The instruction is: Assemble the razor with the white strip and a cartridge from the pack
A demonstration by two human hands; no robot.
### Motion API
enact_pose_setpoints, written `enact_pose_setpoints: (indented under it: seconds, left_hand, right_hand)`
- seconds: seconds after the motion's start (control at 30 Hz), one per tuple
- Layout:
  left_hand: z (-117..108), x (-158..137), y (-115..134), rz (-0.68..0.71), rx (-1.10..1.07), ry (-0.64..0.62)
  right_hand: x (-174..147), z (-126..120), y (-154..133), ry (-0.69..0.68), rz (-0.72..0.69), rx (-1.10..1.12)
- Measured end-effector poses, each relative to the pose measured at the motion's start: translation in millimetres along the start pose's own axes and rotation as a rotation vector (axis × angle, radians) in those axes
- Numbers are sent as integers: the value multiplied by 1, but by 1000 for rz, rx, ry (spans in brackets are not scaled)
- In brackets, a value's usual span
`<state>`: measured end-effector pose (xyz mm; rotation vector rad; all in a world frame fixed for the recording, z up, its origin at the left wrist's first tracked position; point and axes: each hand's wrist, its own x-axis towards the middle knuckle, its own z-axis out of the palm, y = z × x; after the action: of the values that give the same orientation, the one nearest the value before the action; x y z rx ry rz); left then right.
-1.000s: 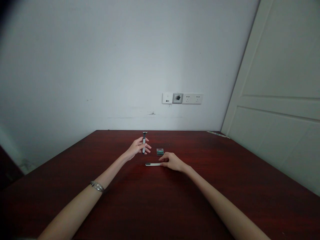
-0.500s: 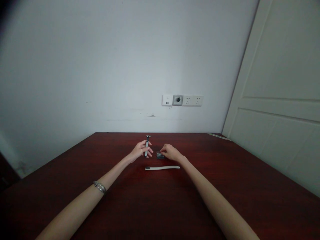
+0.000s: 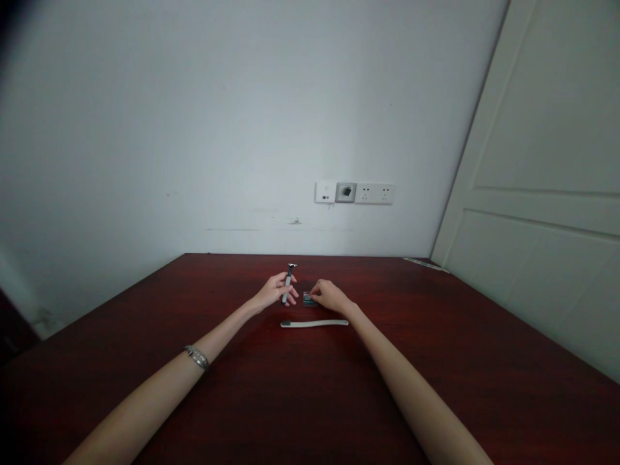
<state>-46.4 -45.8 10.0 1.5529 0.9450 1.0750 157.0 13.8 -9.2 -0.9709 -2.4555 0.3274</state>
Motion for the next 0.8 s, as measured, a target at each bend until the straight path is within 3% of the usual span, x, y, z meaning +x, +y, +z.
enact_pose_setpoints:
  seconds: [0.8]
  left_hand:
    - [1,-2,3,-20,-26,26]
  right_hand:
    - [2,2,-6,-18,13,63]
